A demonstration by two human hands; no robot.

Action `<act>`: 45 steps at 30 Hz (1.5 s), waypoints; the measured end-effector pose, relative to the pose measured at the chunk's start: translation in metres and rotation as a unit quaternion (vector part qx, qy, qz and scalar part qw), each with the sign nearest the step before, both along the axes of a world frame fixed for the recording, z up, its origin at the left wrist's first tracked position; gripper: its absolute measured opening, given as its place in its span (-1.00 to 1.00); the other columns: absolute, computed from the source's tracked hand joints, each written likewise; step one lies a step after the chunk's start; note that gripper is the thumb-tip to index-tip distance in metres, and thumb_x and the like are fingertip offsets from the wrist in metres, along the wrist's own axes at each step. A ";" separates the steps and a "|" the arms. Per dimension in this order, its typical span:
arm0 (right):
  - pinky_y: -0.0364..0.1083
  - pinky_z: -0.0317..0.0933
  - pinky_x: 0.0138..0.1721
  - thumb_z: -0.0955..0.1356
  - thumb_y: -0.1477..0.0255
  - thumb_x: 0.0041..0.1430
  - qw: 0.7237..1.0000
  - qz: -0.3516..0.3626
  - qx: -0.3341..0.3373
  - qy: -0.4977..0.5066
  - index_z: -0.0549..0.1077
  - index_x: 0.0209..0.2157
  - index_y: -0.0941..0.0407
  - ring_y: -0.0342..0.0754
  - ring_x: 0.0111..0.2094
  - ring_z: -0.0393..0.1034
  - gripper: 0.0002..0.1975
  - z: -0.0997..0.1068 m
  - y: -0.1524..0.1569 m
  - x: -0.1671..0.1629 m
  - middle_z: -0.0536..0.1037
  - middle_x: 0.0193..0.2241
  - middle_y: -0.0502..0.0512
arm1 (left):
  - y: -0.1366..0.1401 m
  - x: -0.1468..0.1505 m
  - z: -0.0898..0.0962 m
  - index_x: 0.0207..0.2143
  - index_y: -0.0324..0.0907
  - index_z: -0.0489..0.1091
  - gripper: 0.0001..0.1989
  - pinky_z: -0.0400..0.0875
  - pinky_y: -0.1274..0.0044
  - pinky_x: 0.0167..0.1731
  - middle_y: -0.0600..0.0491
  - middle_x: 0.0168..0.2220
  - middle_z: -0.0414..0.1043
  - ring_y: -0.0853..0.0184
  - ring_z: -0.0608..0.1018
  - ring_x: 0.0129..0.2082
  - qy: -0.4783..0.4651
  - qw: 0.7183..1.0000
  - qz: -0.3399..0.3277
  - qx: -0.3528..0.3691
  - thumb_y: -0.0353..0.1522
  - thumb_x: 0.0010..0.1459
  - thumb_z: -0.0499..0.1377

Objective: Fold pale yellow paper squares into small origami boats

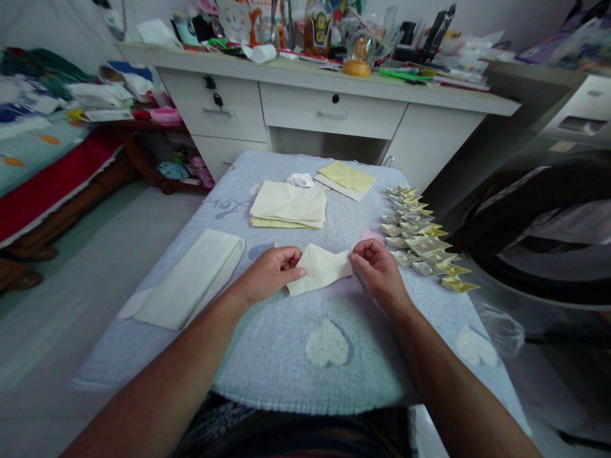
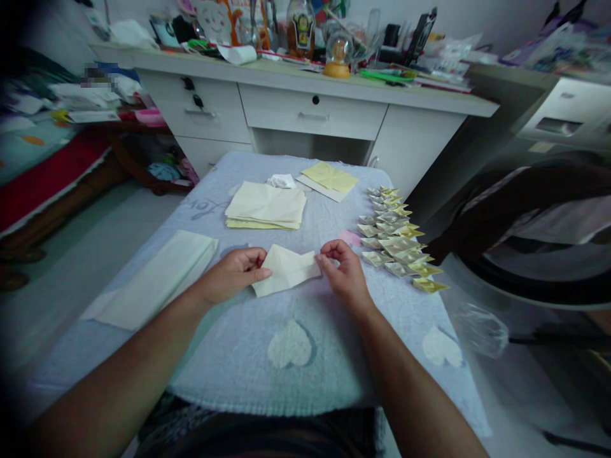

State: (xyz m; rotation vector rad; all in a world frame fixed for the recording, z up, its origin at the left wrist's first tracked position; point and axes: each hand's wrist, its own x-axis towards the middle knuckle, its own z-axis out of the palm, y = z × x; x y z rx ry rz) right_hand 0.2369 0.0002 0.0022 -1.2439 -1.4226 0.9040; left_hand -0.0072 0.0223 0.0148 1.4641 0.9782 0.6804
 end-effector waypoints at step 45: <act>0.02 -0.01 -0.14 0.29 0.69 -0.03 0.862 0.039 0.164 -0.478 0.40 -0.32 0.10 0.05 -0.19 0.18 -0.76 -0.007 -0.011 -0.023 0.42 -0.31 0.09 | -0.015 0.013 -0.010 -0.35 -0.17 0.30 -0.71 0.35 0.48 -0.20 0.04 -0.22 0.34 0.29 0.44 -0.18 0.202 0.910 0.005 0.363 -0.67 -0.09 0.13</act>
